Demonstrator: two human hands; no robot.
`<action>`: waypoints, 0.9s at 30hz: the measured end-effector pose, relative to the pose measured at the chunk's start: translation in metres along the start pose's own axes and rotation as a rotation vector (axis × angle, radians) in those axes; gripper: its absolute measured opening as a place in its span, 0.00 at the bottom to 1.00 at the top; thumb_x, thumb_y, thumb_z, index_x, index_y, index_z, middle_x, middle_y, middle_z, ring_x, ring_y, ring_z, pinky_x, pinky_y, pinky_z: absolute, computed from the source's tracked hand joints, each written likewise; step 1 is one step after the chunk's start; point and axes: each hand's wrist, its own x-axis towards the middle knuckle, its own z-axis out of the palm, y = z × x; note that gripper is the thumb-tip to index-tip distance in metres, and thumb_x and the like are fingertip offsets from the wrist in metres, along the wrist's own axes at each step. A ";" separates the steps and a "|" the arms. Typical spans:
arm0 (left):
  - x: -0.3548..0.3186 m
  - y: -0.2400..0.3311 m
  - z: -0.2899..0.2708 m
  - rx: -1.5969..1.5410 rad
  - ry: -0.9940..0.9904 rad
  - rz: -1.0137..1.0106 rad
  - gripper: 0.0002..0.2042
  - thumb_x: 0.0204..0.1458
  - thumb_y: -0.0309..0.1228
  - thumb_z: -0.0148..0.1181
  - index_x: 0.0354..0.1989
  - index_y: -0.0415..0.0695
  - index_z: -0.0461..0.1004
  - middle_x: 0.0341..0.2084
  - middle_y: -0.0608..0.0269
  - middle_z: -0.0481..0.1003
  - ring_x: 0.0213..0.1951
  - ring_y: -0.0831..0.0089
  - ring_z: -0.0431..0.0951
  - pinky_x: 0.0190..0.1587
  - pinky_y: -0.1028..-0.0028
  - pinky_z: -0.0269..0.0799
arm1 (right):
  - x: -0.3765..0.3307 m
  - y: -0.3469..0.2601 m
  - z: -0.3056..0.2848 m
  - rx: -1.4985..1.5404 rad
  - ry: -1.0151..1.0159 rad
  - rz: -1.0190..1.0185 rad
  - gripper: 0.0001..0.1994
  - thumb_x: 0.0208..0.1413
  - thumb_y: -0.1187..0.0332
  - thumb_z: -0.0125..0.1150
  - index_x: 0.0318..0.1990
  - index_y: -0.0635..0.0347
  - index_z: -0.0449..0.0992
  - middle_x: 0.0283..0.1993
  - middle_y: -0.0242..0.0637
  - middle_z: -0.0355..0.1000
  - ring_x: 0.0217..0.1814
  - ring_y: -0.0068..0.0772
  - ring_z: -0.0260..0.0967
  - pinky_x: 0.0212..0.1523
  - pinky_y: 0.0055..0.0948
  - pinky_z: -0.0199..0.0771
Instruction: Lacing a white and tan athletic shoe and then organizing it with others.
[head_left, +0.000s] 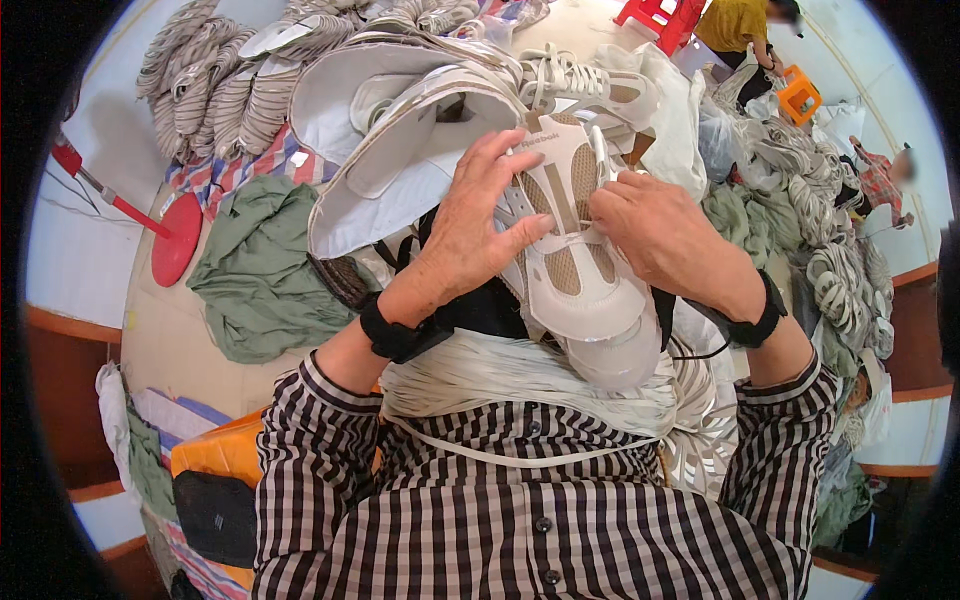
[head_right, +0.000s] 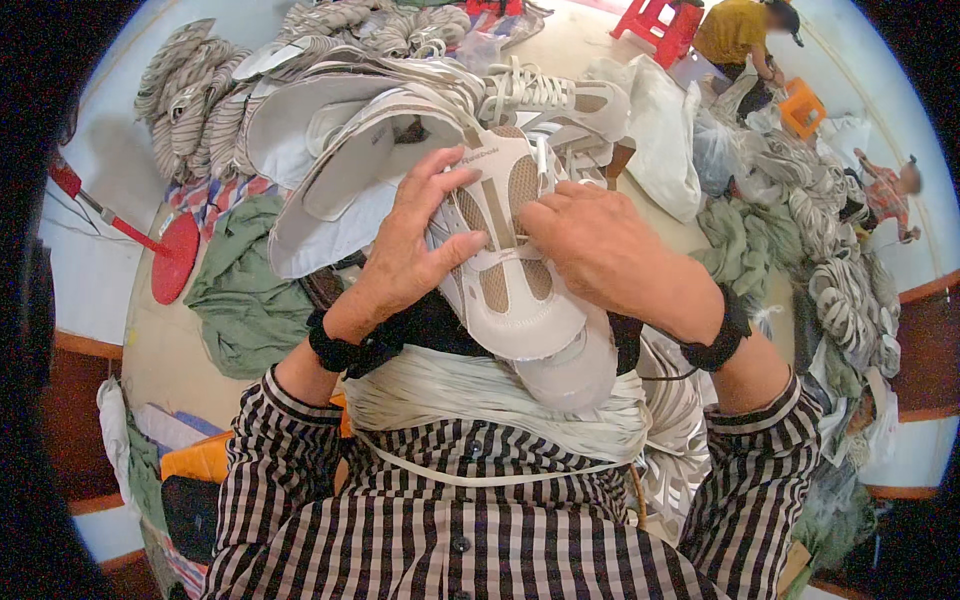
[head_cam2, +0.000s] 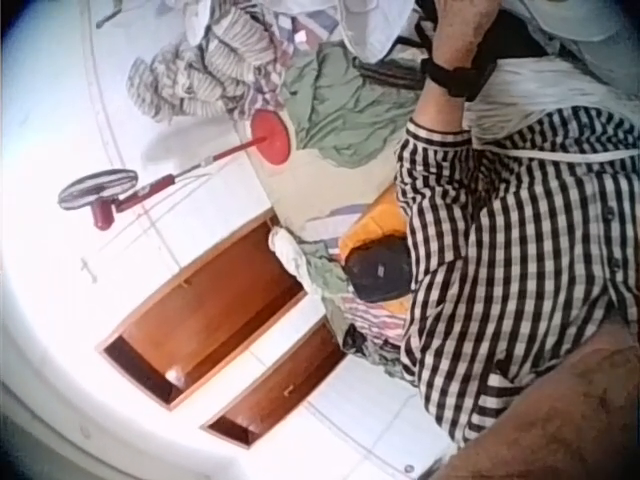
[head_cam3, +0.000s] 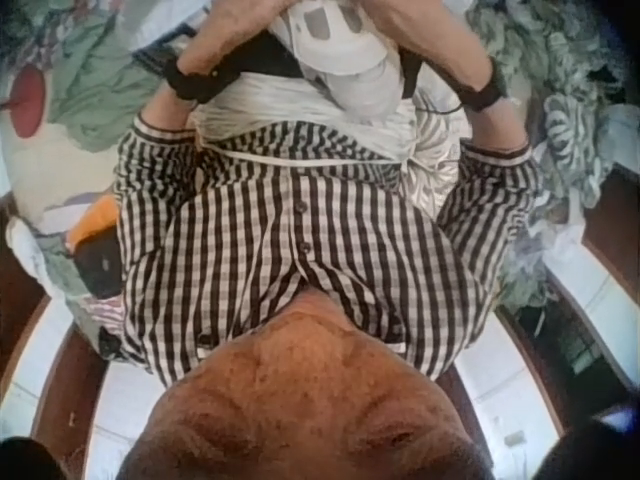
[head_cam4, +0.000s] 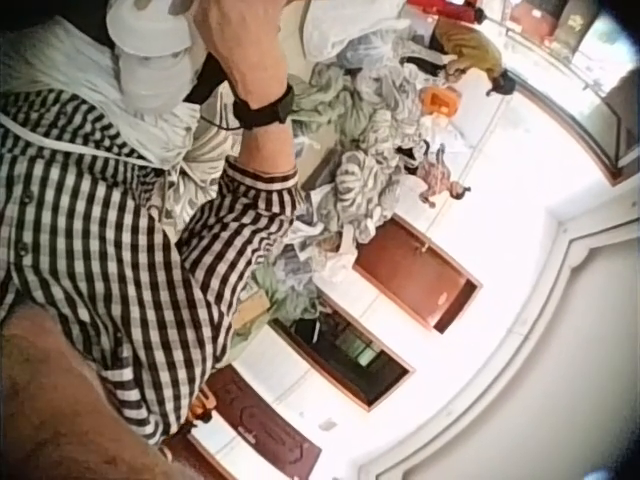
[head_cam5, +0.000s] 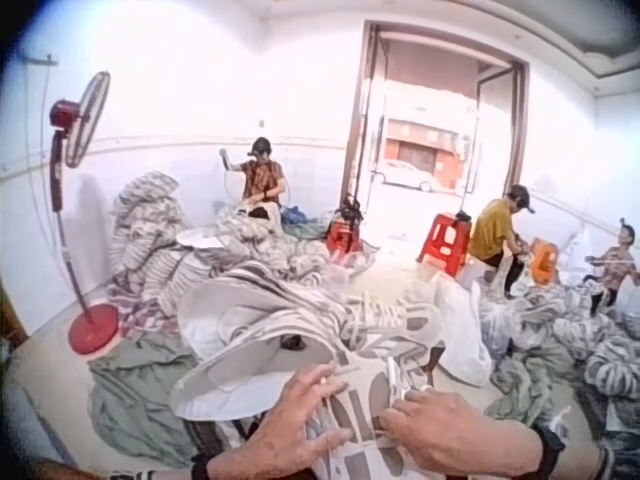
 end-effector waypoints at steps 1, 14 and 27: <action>-0.001 -0.001 -0.001 0.016 -0.010 0.005 0.28 0.47 0.41 0.62 0.55 0.43 0.65 0.61 0.51 0.57 0.64 0.53 0.53 0.65 0.61 0.50 | 0.000 0.000 -0.001 0.030 -0.002 -0.014 0.07 0.44 0.74 0.53 0.31 0.63 0.65 0.30 0.43 0.68 0.38 0.47 0.66 0.37 0.40 0.66; -0.004 -0.008 -0.001 0.045 -0.029 0.053 0.28 0.49 0.44 0.60 0.57 0.44 0.64 0.63 0.52 0.55 0.66 0.54 0.51 0.65 0.61 0.49 | 0.005 -0.009 -0.006 -0.096 0.027 -0.143 0.07 0.44 0.72 0.56 0.32 0.61 0.66 0.28 0.38 0.67 0.37 0.42 0.67 0.37 0.38 0.66; -0.005 -0.008 0.001 -0.037 -0.061 0.036 0.29 0.47 0.40 0.62 0.57 0.44 0.63 0.63 0.52 0.54 0.67 0.49 0.46 0.66 0.58 0.46 | 0.009 0.000 0.011 0.227 0.030 -0.045 0.05 0.48 0.75 0.55 0.31 0.62 0.67 0.27 0.44 0.65 0.34 0.49 0.65 0.33 0.40 0.65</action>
